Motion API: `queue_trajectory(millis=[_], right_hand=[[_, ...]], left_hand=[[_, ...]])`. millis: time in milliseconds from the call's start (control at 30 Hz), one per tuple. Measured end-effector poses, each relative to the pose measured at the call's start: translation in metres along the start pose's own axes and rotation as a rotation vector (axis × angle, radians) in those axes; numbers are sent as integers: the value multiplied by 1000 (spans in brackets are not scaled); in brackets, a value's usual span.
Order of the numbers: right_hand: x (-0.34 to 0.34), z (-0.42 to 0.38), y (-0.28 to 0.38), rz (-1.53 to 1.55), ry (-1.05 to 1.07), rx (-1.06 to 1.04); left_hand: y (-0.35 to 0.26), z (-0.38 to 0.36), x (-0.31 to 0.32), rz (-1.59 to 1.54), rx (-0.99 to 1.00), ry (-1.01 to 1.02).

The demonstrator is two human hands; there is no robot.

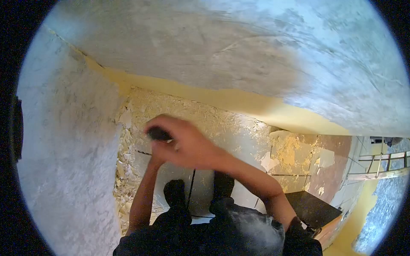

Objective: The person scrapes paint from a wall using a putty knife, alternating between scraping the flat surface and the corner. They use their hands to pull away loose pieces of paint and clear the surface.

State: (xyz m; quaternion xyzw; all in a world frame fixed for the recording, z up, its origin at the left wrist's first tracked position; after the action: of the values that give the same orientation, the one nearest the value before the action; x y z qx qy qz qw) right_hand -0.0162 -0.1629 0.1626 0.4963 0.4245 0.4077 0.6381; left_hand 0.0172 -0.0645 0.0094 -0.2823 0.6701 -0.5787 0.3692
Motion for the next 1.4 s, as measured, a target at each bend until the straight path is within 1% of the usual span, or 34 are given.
queue_trajectory(millis=[67,100,167,200,267,300,333,367,400,467,500,567,600,667,700,767,800,833,867,900,933,967,1000,1067,1100,1167,1200,1233,1267,1300,1367,1400], right_hand=[[33,0,13,-185,5,-211],[43,4,8,-190,-6,-207],[60,8,8,-543,-22,-475],[57,15,7,-546,-30,-471],[49,32,14,-804,-92,-574],[46,38,18,-805,-95,-572],[43,44,26,-825,-100,-590],[42,46,32,-845,-105,-607],[42,48,36,-846,-107,-605],[52,47,42,-796,-49,-640],[55,47,42,-796,-51,-635],[66,44,45,-837,-13,-729],[62,51,35,-833,-13,-727],[43,75,-12,-849,-21,-492],[41,71,-16,-849,-16,-496],[37,61,-26,-940,5,-525],[42,50,-13,-843,-50,-620],[45,43,-1,-844,-48,-619],[51,34,17,-822,-49,-697],[55,26,36,-798,-52,-769],[52,20,52,-798,-110,-827],[45,26,46,-797,-113,-824],[34,39,33,-766,-114,-802],[32,44,20,-739,-107,-787],[39,42,21,-735,-117,-810],[45,33,26,-732,-134,-835],[44,24,43,-766,-197,-877],[42,17,52,-797,-259,-914],[36,19,47,-792,-256,-912],[30,25,37,-782,-234,-923],[30,26,24,-777,-208,-936],[36,28,23,-754,-191,-934]], left_hand=[[12,-4,14,15,-14,-33],[21,-6,20,22,-20,-50],[40,-8,30,38,-30,-91],[48,-10,33,47,-37,-112],[56,-15,34,66,-55,-159],[44,-16,25,65,-54,-156],[25,-16,4,81,-124,-209],[19,-18,-12,98,-195,-262],[28,-23,-16,98,-195,-260],[47,-33,-23,188,-93,-355],[51,-33,-22,190,-96,-351],[49,-32,-20,250,28,-334],[44,-27,-23,253,25,-334],[32,-15,-17,2,-37,-166],[31,-15,-19,0,-36,-173],[29,-14,-23,-17,-23,-202],[24,-17,-19,-17,-25,-201],[18,-22,-24,93,-30,-358],[14,-28,-33,204,-35,-515],[26,-35,-31,206,-39,-513],[28,-40,-27,453,154,-508],[30,-47,-21,698,352,-495],[26,-42,-28,699,352,-494],[39,-21,-30,225,-25,-270],[34,-21,-30,222,-23,-270],[16,-24,-37,134,107,-409],[17,-29,-31,136,107,-412],[19,-39,-33,120,114,-540],[20,-48,-39,104,122,-669],[24,-44,-46,105,121,-671],[42,-25,-38,78,-14,-334],[38,-26,-36,75,-11,-334]])
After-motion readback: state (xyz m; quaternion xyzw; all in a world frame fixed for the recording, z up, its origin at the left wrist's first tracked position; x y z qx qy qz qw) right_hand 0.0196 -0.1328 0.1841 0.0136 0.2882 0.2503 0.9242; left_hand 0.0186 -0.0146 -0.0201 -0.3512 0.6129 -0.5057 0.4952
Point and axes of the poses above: each hand's wrist, its own z-axis towards the middle knuckle, its own x-axis out of the palm, y = z × x, the point moved 8 cm from there along z, towards the middle knuckle, and after that the axes turned 14 degrees about -y, right-handed, at the moved point
